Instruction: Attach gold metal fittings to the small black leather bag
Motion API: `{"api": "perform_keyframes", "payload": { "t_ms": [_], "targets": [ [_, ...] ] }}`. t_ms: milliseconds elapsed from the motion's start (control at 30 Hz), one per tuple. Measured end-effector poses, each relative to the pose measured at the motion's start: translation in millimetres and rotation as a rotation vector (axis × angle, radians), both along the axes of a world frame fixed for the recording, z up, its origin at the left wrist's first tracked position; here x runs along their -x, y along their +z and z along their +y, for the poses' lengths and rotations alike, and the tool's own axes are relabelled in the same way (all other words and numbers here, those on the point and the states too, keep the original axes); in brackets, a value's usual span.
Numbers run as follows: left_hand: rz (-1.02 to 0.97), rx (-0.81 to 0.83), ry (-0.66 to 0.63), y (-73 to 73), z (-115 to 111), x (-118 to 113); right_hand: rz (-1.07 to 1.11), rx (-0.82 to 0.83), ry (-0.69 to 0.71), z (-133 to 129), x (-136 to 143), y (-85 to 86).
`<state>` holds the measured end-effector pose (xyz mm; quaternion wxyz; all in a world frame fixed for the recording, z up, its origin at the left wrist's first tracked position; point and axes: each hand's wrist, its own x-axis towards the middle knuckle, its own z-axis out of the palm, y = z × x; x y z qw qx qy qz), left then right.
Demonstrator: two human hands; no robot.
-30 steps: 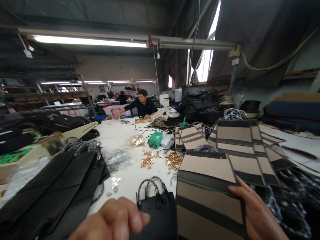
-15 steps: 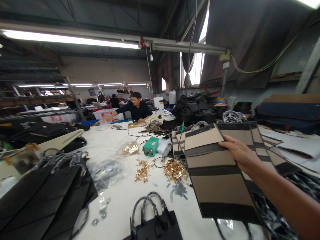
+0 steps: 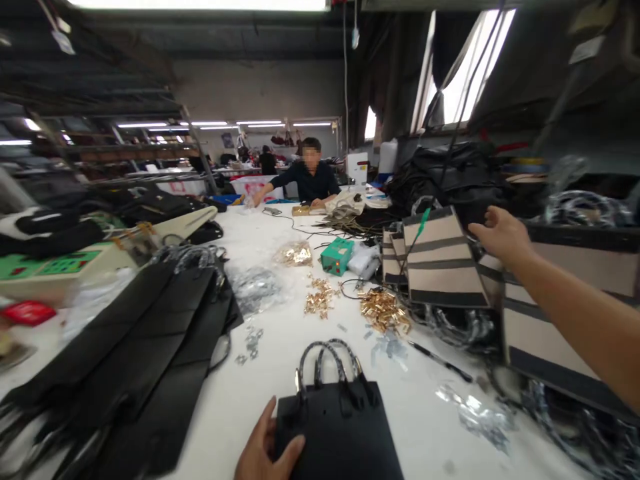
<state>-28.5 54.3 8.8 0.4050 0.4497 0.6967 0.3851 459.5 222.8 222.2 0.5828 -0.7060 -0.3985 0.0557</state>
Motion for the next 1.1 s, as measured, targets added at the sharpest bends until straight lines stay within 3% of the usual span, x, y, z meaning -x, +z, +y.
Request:
{"api": "perform_keyframes", "payload": {
  "t_ms": [67, 133, 200, 267, 333, 400, 500, 633, 767, 933, 1000, 1100],
  "targets": [
    [-0.016, 0.021, -0.016, 7.7, -3, -2, -0.156, -0.002, 0.038, -27, 35, -35.0],
    [-0.057, 0.002, -0.076, 14.8, -4, -2, -0.195, 0.097, 0.158, -73, 81, -76.2],
    [-0.108, -0.041, -0.168, 19.4, -5, -3, -0.063, 0.210, 0.411, -124, 132, -119.4],
    [-0.103, -0.086, -0.226, 20.5, -6, -5, 0.083, 0.306, 0.572, -170, 179, -159.4],
    [-0.020, -0.117, -0.199, 18.7, -7, -9, 0.223, 0.364, 0.596, -199, 217, -191.0],
    [0.078, -0.145, -0.158, 15.7, -8, -15, 0.255, 0.302, 0.541, -213, 242, -211.1],
    [0.156, -0.200, -0.155, 11.8, -12, -24, 0.319, 0.207, 0.464, -215, 258, -223.0],
    [0.117, -0.188, -0.086, 9.4, -19, -31, 0.587, 0.280, 0.473, -206, 253, -224.0],
    [0.011, -0.178, 0.003, 9.9, -24, -29, 0.637, 0.341, 0.542, -194, 252, -217.7],
    [-0.053, -0.211, 0.120, 8.5, -18, -10, 0.757, 0.308, 0.717, -167, 276, -203.0],
    [-0.028, -0.207, 0.152, 2.0, -12, -1, 0.721, 0.314, 0.770, -151, 285, -203.4],
    [0.055, -0.168, 0.163, -13.0, -4, 6, 0.454, 0.364, 0.764, -130, 291, -213.4]
  ]
}}
